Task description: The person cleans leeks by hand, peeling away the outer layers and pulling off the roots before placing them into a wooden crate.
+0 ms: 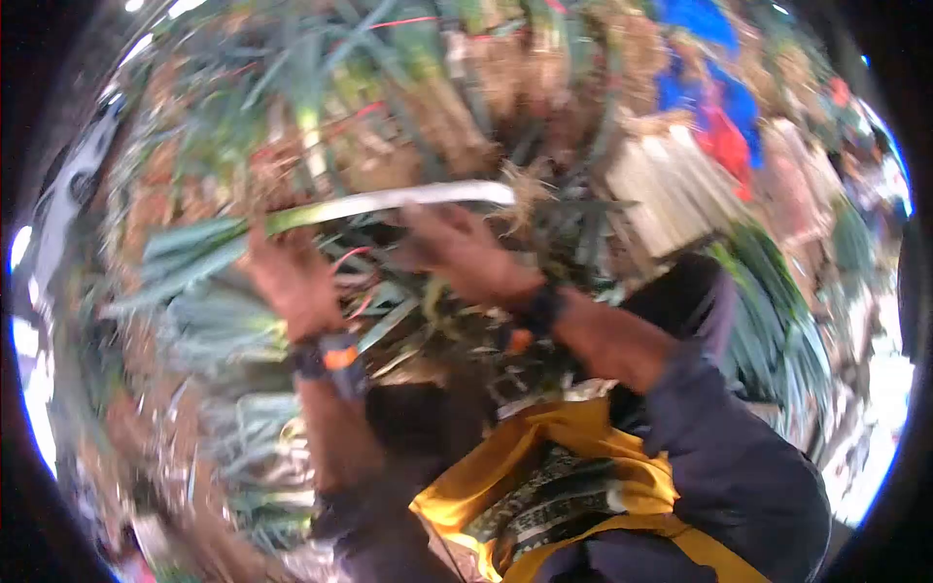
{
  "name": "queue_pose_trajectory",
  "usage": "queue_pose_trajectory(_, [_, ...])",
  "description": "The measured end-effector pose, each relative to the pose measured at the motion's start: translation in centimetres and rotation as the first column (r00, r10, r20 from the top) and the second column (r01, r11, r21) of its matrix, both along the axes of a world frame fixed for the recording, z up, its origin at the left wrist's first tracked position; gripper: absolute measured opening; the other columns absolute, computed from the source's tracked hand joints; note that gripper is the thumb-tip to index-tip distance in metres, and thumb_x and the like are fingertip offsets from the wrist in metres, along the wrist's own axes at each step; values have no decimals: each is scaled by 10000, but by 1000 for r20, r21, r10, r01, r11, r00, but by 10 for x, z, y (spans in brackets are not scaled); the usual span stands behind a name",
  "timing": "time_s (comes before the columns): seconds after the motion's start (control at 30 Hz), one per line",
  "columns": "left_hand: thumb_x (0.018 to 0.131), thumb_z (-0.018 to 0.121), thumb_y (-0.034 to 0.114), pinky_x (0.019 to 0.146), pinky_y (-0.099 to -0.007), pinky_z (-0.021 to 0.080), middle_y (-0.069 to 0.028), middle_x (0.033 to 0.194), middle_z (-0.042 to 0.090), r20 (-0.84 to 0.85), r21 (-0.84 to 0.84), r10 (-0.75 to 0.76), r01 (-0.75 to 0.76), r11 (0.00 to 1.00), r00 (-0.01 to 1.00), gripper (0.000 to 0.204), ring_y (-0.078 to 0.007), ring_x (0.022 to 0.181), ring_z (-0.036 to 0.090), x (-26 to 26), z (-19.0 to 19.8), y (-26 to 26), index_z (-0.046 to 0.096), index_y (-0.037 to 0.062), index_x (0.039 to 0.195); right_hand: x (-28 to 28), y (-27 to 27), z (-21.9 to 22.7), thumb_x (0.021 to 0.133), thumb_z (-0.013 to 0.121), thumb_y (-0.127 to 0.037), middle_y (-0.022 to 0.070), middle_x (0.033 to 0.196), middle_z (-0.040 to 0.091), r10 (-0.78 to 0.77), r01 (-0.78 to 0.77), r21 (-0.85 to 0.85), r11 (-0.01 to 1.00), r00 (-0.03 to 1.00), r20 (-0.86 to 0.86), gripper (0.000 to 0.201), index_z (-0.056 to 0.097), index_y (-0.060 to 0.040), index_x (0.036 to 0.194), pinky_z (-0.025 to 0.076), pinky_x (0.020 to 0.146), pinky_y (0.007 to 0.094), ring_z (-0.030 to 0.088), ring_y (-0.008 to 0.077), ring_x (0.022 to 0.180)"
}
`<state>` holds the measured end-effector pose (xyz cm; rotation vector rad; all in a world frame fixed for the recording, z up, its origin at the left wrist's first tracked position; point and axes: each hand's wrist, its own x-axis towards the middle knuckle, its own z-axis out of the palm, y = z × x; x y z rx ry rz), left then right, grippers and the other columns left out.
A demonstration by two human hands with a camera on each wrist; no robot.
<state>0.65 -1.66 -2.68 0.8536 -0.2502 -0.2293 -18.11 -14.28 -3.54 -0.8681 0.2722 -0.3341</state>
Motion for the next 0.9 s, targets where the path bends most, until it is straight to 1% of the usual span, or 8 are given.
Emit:
queue_pose_trajectory(0.17, [1019, 531, 240, 1020, -392, 460, -135, 1169, 660, -78, 156, -410, 417, 895, 909, 318, -278, 1129, 611, -40, 1, -23, 602, 2, 1219, 35, 8, 24, 991, 669, -271, 23, 930, 682, -173, 144, 117, 983, 941, 290, 283, 605, -36, 1135, 524, 720, 268, 632, 102, 811])
queue_pose_trajectory(0.3, [1057, 475, 265, 1059, -405, 444, -199, 1373, 535, 332, 835, -531, 19, 550, 780, 418, -291, 1251, 542, -83, 23, -53, 522, -28, 1350, 12, -25, 40, 980, 688, -237, -4, 899, 689, -310, 355, -162, 921, 918, 246, 224, 676, -18, 1027, 508, 722, 226, 603, 59, 815])
queue_pose_trajectory(0.33, [1071, 429, 260, 1089, -399, 431, -212, 1383, 536, -101, 172, -472, 483, 859, 876, 453, -282, 1277, 542, -87, 19, -75, 470, -42, 1406, 10, -45, 41, 978, 686, -201, -7, 905, 687, -455, 526, -187, 830, 832, 318, 190, 693, -17, 1024, 512, 722, 234, 602, 62, 826])
queue_pose_trajectory(0.43, [1092, 375, 264, 1110, -396, 422, -190, 1403, 528, -68, 251, -652, 645, 722, 756, 463, -282, 1308, 527, -96, 23, -78, 435, -41, 1436, -57, -151, 106, 958, 679, -158, -14, 813, 657, -420, 682, -514, 520, 728, 542, 126, 694, -34, 972, 488, 613, 251, 582, 65, 734])
queue_pose_trajectory(0.5, [1099, 366, 224, 1108, -388, 427, -174, 1407, 525, 57, 313, -706, 659, 684, 706, 446, -281, 1294, 537, -84, -3, -84, 416, -46, 1451, -141, -206, 175, 920, 704, -244, 75, 734, 691, -505, 525, -791, -315, 613, 608, 194, 720, -50, 917, 512, 578, 352, 639, 171, 640])
queue_pose_trajectory(0.63, [1086, 425, 178, 1093, -363, 428, -113, 1424, 525, -25, 287, -709, 685, 670, 705, 410, -215, 1293, 527, -91, -20, -97, 444, -32, 1437, -267, -233, 289, 952, 651, -289, 217, 844, 701, -769, -314, -749, -583, 510, 385, 311, 679, 13, 1020, 562, 706, 441, 692, 308, 754])
queue_pose_trajectory(0.83, [1060, 514, 224, 1051, -343, 438, -50, 1387, 552, -442, 147, -578, 691, 708, 686, 398, -163, 1224, 543, -105, -16, -128, 507, 36, 1411, -398, -300, 181, 880, 631, -223, 142, 856, 696, -896, -885, -432, -172, 324, -305, 261, 669, -69, 1087, 546, 685, 453, 682, 303, 739])
queue_pose_trajectory(0.9, [1048, 542, 255, 1044, -333, 443, -47, 1311, 582, -399, 184, -608, 709, 680, 687, 399, -163, 1198, 550, -110, -25, -130, 538, 38, 1383, -467, -337, 37, 827, 646, -149, 97, 783, 623, -733, -778, -488, -395, 588, -344, 134, 663, -40, 903, 488, 629, 428, 620, 306, 737])
